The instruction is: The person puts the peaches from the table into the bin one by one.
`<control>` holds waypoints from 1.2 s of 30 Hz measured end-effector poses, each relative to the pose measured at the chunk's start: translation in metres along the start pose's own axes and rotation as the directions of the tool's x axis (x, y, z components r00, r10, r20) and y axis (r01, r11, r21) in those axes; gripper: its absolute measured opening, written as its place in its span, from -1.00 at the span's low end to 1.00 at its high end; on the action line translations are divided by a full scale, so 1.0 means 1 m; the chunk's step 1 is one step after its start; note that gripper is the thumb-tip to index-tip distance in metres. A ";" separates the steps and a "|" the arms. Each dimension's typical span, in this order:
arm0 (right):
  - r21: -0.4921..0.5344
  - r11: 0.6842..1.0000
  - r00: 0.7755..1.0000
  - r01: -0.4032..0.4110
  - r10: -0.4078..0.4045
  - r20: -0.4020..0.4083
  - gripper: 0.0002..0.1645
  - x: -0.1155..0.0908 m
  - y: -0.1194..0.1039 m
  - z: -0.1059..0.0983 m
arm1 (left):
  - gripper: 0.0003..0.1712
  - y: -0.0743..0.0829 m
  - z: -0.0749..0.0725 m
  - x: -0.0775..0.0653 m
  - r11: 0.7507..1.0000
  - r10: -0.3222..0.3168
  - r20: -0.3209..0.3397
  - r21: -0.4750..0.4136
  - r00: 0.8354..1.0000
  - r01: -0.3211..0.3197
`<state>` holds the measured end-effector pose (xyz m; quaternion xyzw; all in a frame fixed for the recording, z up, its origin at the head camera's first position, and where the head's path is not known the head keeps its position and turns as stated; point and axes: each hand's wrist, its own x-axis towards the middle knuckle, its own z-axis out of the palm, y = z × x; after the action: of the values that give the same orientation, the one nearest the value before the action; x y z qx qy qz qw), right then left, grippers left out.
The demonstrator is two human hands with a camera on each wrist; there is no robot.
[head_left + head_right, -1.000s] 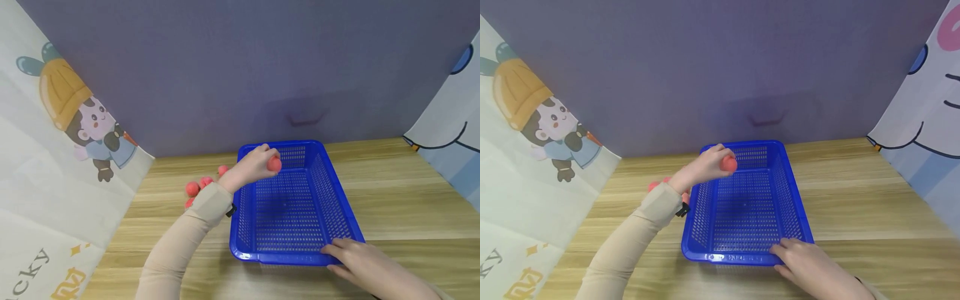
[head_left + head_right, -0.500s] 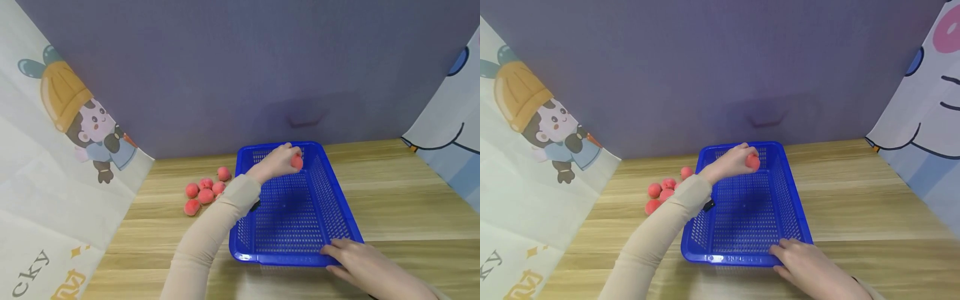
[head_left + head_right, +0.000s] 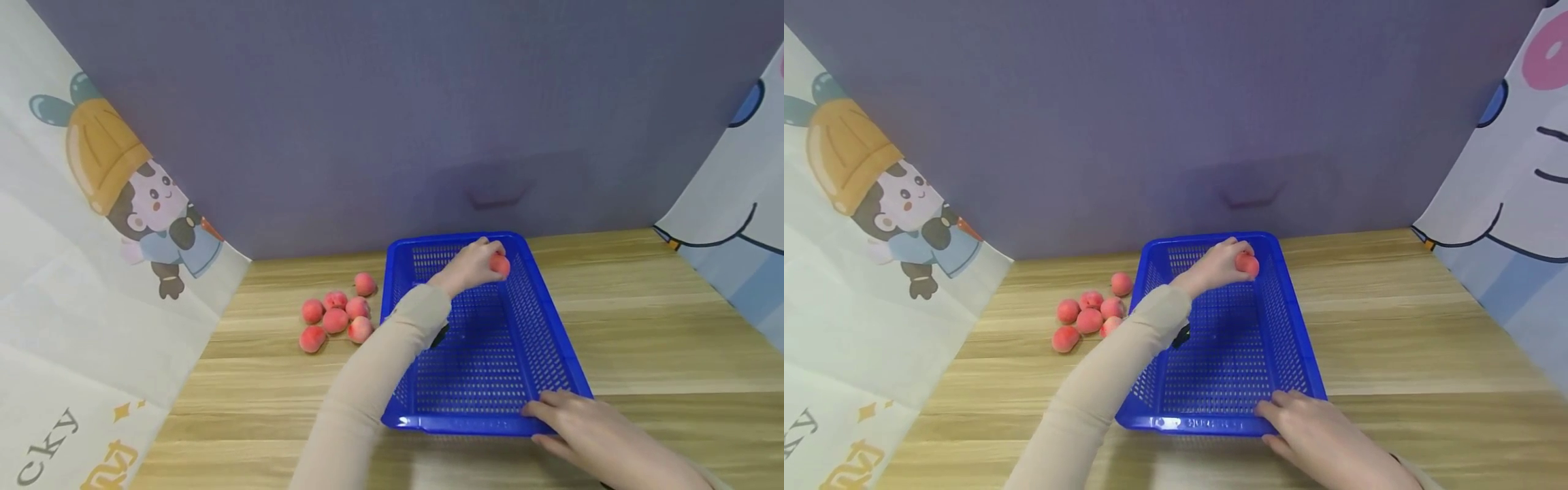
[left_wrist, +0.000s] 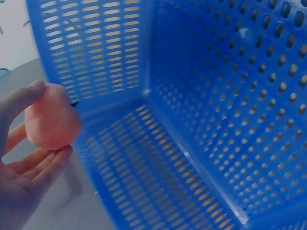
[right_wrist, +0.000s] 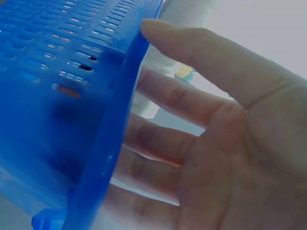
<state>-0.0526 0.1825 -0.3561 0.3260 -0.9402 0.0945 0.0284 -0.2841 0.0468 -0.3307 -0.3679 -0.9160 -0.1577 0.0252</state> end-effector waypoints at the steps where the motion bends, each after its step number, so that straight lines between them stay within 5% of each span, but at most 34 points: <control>1: 0.000 1.000 1.000 0.006 -0.006 0.001 -0.73 0.000 0.001 0.000 | -0.54 0.000 0.003 0.001 1.000 -0.009 -0.004 -0.002 1.000 0.009; 17: -0.025 0.998 0.997 0.056 -0.057 -0.047 -0.70 -0.001 0.000 0.002 | -0.48 -0.008 0.046 0.014 0.992 -0.093 -0.075 0.075 0.993 0.098; 24: 0.001 1.000 1.000 0.030 -0.030 0.003 -0.69 -0.001 0.001 -0.001 | -0.49 -0.010 0.062 0.022 0.988 -0.125 -0.091 0.076 0.988 0.132; 36: 0.020 0.999 0.999 0.027 -0.027 0.020 -0.68 -0.001 0.001 -0.002 | -0.45 -0.016 0.075 0.024 0.983 -0.146 -0.084 0.099 0.986 0.154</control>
<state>-0.0528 0.1841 -0.3548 0.3399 -0.9350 0.0999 0.0169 -0.3078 0.0749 -0.4020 -0.2899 -0.9465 -0.1247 0.0676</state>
